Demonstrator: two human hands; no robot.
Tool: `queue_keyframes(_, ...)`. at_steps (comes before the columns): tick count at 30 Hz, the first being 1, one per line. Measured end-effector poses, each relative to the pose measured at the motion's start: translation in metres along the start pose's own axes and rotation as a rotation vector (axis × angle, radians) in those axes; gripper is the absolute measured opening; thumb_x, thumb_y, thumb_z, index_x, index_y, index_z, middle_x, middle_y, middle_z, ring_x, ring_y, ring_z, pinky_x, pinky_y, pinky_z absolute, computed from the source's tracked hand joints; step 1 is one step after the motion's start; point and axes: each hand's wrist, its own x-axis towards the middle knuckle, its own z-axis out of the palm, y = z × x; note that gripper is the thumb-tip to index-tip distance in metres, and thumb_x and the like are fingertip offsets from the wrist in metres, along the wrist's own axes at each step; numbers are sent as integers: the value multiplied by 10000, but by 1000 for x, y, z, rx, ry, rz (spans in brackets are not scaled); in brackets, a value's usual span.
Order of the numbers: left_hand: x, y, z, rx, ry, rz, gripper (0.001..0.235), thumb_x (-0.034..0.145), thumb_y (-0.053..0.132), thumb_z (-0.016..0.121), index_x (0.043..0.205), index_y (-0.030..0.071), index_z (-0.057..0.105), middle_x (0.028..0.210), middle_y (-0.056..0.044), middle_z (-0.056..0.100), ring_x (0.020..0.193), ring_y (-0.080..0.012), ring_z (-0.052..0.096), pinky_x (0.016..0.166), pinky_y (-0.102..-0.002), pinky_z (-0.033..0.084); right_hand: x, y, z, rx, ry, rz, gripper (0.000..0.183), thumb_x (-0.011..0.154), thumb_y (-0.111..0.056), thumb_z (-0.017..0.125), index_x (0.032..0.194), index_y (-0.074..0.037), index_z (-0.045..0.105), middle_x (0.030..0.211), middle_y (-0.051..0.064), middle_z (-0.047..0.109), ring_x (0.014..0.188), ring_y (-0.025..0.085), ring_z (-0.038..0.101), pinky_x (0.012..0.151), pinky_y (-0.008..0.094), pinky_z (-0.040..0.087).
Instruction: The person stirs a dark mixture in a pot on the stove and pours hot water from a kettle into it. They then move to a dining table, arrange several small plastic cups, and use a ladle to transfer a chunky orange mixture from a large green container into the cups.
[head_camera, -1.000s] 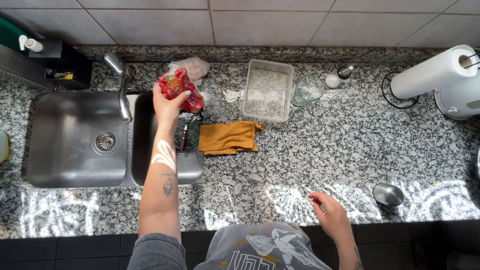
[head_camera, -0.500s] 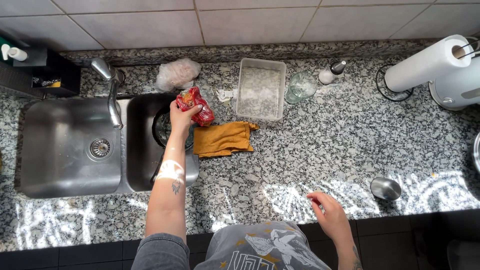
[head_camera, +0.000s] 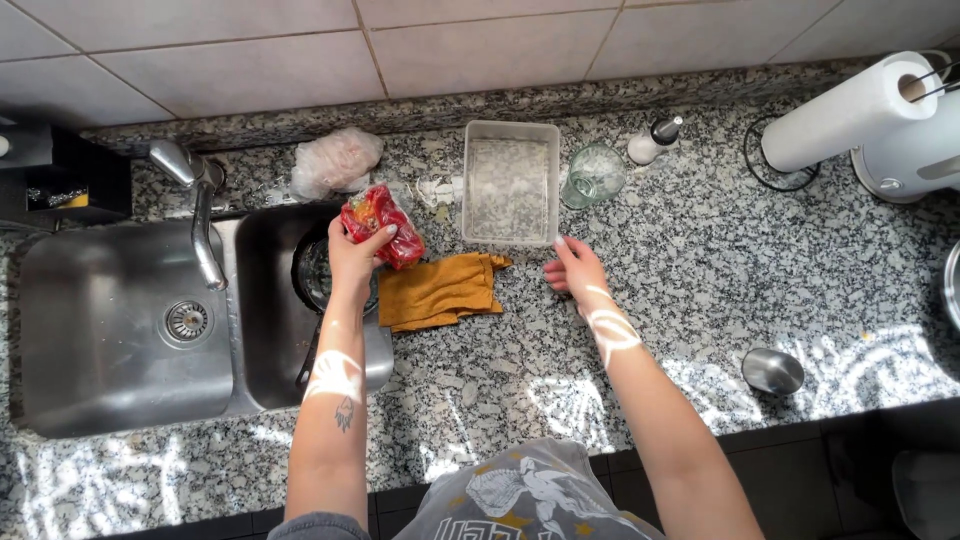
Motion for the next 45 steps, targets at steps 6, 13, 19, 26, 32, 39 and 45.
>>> queue_keyframes(6, -1, 7, -22, -11, 25, 9, 800, 687, 127, 867, 1293, 39, 352, 1118, -208, 574, 1003, -330, 606, 738, -465, 568, 19, -10, 39, 207, 20, -114, 397, 926, -109, 464, 1300, 19, 429, 780, 206, 667, 623, 158, 672, 562, 214, 598)
queue_keyframes(13, -4, 13, -45, -59, 53, 61, 783, 682, 105, 863, 1282, 38, 363, 1076, -186, 600, 949, -286, 621, 706, -436, 581, 6, -11, 65, 262, -10, -170, 421, 911, -48, 440, 1331, -28, 434, 770, 246, 650, 627, 209, 681, 596, 254, 620)
queue_keyframes(19, -1, 21, -42, -72, 43, 79, 793, 688, 105, 861, 1289, 25, 349, 1088, -198, 598, 956, -293, 622, 722, -437, 577, 19, -1, 64, 288, -4, -140, 406, 948, -104, 433, 1345, -24, 406, 807, 253, 656, 654, 220, 690, 606, 260, 625)
queue_keyframes(26, 20, 37, 28, -58, -27, 106, 817, 640, 137, 892, 1270, 54, 378, 1060, -164, 608, 932, -266, 621, 686, -464, 576, -3, -7, 59, 83, -16, -149, 535, 942, -174, 545, 1406, -56, 307, 923, 204, 659, 748, 211, 678, 666, 287, 612)
queue_keyframes(32, 70, -3, 103, 574, -35, 203, 790, 531, 276, 910, 1188, 141, 494, 1076, -168, 641, 1060, -346, 609, 904, -458, 481, -87, -16, 29, -62, -98, -156, 506, 891, -139, 592, 1366, -86, 425, 890, 130, 672, 789, 175, 639, 723, 268, 566)
queue_keyframes(39, 32, 19, 120, 879, 0, 472, 749, 628, 197, 855, 1232, 55, 436, 1079, -211, 601, 1009, -417, 601, 844, -526, 495, -128, 53, -54, -39, -107, -196, 475, 855, -61, 591, 1319, -89, 493, 832, 127, 677, 784, 173, 651, 745, 280, 557)
queue_keyframes(45, -91, 19, 53, 890, 25, 954, 147, 847, 82, 615, 969, 19, 560, 852, -140, 601, 775, -301, 582, 671, -402, 465, -202, 49, -91, -12, 134, -95, 425, 887, -57, 526, 1312, -78, 512, 806, 101, 612, 816, 186, 612, 783, 294, 500)
